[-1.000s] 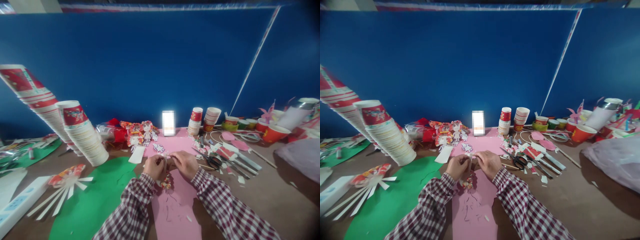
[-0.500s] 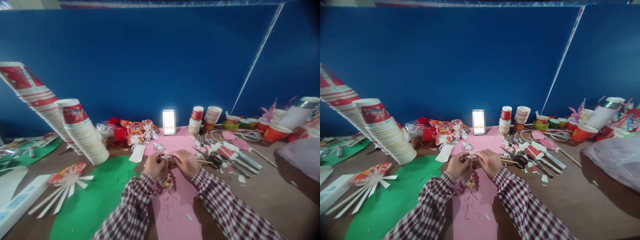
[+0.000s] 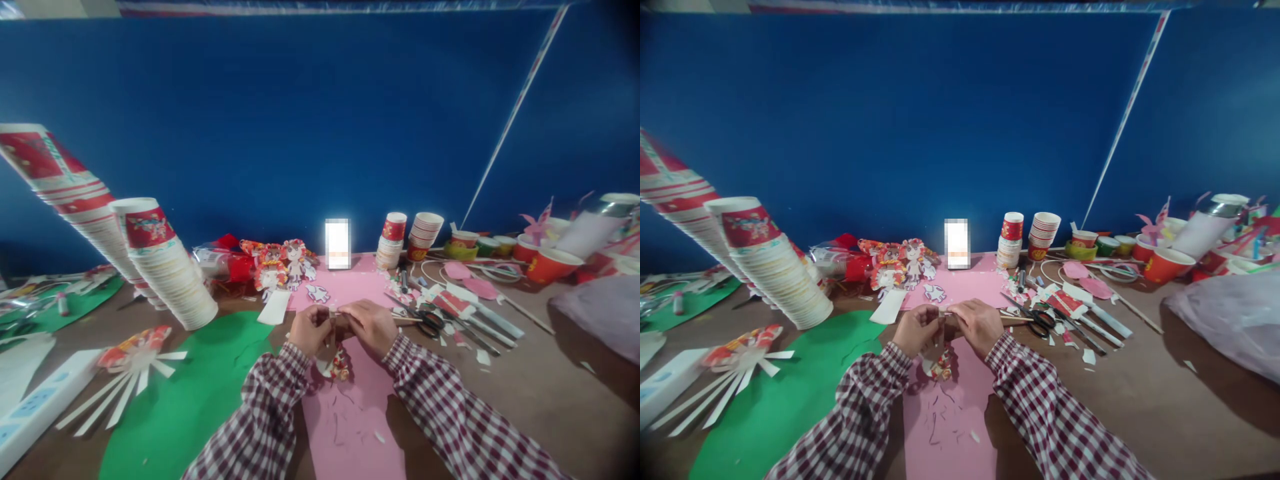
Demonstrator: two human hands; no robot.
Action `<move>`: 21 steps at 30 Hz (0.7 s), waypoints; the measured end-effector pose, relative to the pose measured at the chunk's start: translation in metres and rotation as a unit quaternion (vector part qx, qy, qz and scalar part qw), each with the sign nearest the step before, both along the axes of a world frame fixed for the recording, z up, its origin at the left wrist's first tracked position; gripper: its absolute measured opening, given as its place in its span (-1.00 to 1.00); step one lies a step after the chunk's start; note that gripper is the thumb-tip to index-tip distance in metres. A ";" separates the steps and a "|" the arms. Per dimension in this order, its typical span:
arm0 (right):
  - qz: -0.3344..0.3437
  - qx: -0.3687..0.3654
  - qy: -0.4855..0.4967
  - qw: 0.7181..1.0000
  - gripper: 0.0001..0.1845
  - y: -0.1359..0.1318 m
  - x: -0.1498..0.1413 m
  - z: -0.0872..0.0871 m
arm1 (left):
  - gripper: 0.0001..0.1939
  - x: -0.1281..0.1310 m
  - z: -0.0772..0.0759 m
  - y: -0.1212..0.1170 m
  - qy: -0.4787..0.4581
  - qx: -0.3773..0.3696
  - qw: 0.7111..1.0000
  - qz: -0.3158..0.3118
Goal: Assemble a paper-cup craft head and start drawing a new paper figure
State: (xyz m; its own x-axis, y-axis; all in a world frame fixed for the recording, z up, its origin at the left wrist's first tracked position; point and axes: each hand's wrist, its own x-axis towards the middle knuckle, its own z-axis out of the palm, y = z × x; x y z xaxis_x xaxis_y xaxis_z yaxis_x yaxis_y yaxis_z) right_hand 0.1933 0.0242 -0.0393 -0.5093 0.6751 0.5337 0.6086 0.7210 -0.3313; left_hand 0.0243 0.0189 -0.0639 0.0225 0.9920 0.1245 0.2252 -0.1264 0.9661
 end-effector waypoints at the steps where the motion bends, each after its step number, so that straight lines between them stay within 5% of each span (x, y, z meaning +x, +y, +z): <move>1: 0.002 0.000 0.000 1.000 -0.78 0.000 0.000 0.000 | -0.78 0.000 -0.001 0.000 -0.014 0.000 1.000 -0.007; 21: 0.009 0.008 -0.012 1.000 -0.75 0.000 0.000 0.001 | -0.69 0.003 0.002 -0.001 -0.072 -0.034 0.997 0.000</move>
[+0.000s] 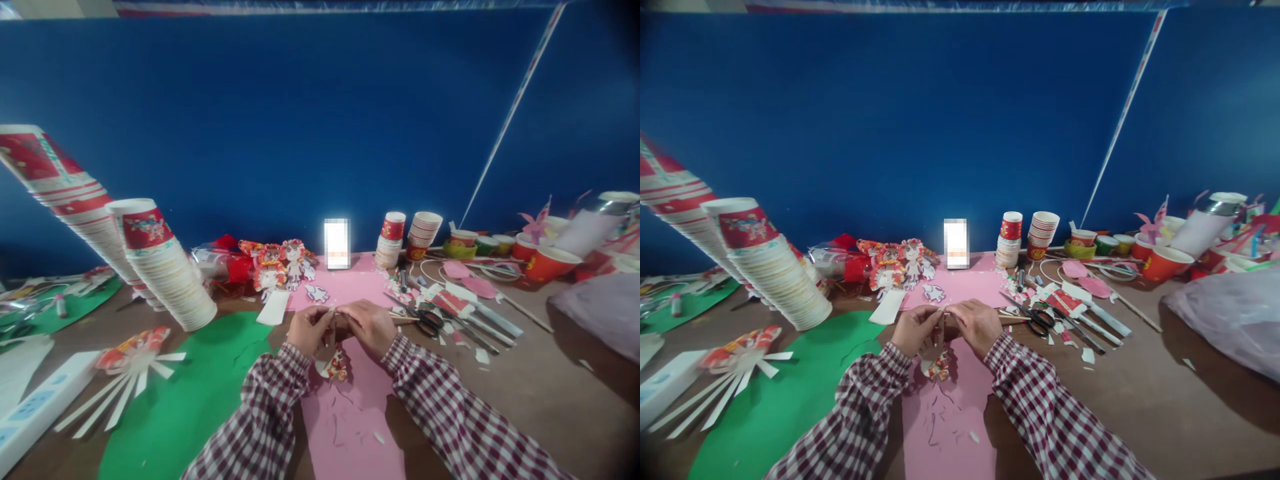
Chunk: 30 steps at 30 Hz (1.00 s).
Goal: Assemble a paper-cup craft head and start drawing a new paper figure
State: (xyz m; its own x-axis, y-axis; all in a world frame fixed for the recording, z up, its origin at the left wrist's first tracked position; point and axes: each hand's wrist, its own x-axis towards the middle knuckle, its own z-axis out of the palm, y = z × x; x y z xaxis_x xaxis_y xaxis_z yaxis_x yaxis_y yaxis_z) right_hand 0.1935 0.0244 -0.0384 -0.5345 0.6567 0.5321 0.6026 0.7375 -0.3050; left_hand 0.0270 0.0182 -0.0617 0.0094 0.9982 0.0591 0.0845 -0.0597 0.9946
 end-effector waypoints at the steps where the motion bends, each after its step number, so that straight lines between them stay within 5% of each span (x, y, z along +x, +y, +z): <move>1: -0.002 -0.002 0.001 1.000 -0.75 0.000 0.000 0.000 | -0.69 0.000 0.000 0.000 0.001 0.003 1.000 0.000; 30: 0.040 -0.018 0.045 0.998 -0.74 0.000 0.000 -0.005 | -0.74 -0.002 0.000 0.000 0.043 0.011 0.999 -0.026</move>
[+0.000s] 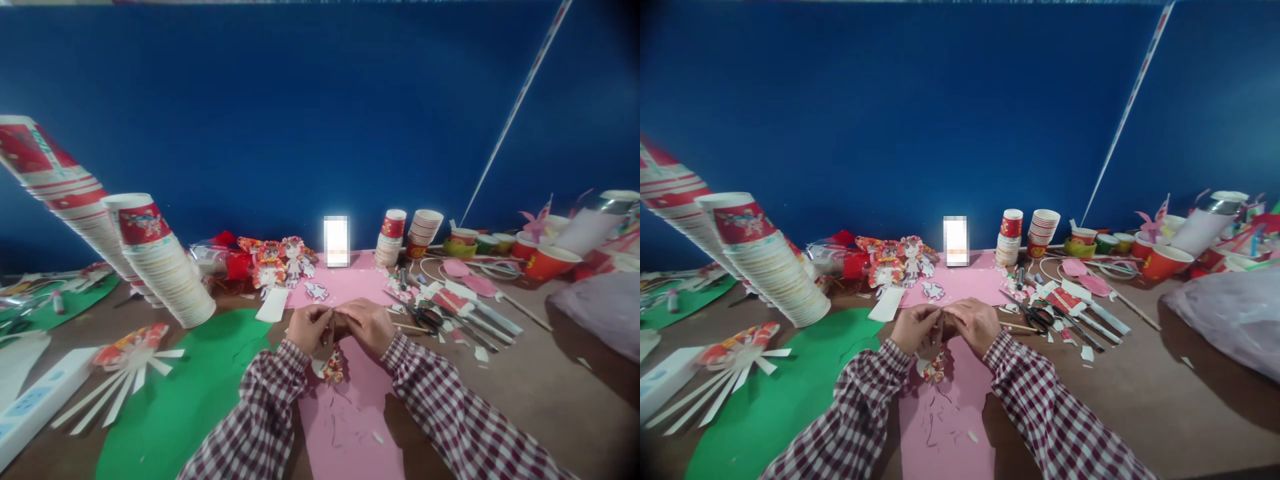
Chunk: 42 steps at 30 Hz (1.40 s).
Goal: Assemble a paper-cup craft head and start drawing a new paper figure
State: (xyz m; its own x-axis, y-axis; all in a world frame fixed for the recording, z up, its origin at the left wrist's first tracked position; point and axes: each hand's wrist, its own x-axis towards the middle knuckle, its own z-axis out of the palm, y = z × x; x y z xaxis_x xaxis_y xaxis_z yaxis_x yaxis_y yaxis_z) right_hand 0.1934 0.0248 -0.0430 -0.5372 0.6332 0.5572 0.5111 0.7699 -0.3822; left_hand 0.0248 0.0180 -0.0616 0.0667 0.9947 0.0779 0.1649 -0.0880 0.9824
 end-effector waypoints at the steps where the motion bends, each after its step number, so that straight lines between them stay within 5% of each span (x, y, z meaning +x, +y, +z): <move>1: 0.001 0.000 0.000 1.000 -0.74 0.000 0.000 0.000 | -0.73 0.000 0.000 0.000 -0.002 -0.003 1.000 -0.001; 12: 0.002 0.003 0.023 1.000 -0.74 0.001 -0.002 -0.002 | -0.76 -0.002 0.004 0.001 0.053 0.027 0.998 0.018; 31: 0.004 0.058 -0.025 0.998 -0.78 0.002 -0.002 0.002 | -0.55 0.000 0.004 0.000 -0.032 -0.047 0.998 0.016; 42: 0.010 0.092 -0.039 0.995 -0.78 0.004 -0.003 -0.001 | -0.59 -0.003 0.006 -0.001 0.086 -0.014 0.996 0.033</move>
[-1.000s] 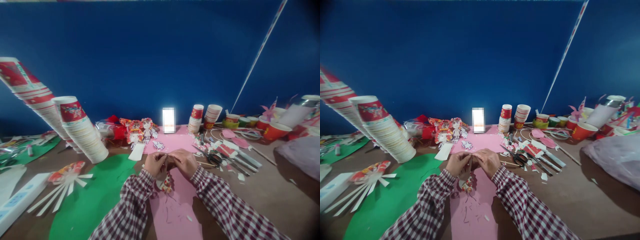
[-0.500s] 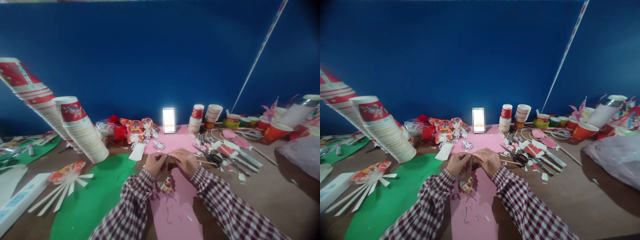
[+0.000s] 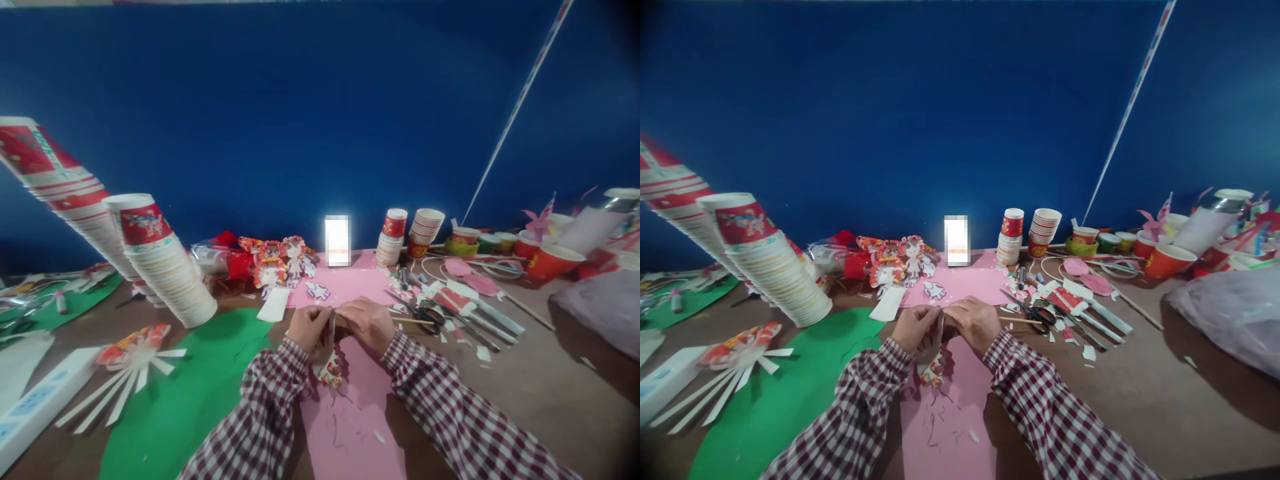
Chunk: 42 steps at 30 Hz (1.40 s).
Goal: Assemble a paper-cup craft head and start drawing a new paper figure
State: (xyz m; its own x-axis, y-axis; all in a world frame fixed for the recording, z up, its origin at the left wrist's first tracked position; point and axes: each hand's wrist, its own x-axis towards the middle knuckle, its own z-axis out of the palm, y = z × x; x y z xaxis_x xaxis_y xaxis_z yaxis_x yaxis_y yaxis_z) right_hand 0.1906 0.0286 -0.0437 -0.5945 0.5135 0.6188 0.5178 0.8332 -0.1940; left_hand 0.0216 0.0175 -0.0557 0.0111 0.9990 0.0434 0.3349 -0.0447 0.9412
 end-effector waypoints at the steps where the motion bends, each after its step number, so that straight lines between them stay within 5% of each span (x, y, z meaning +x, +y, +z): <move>1: 0.002 -0.003 0.004 1.000 -0.78 0.000 0.000 0.000 | -0.60 0.001 0.001 0.000 0.002 -0.001 1.000 -0.001; 13: -0.045 -0.076 0.040 0.995 -0.79 -0.003 -0.002 -0.002 | -0.70 0.005 -0.003 -0.001 0.039 0.088 0.995 0.013; 28: -0.084 -0.072 0.034 0.993 -0.82 -0.005 -0.005 -0.002 | -0.73 0.008 0.000 -0.005 0.088 0.128 0.988 0.015; 42: -0.087 -0.019 0.010 0.996 -0.75 -0.001 -0.007 -0.005 | -0.71 0.009 0.000 -0.004 0.011 0.059 0.998 -0.002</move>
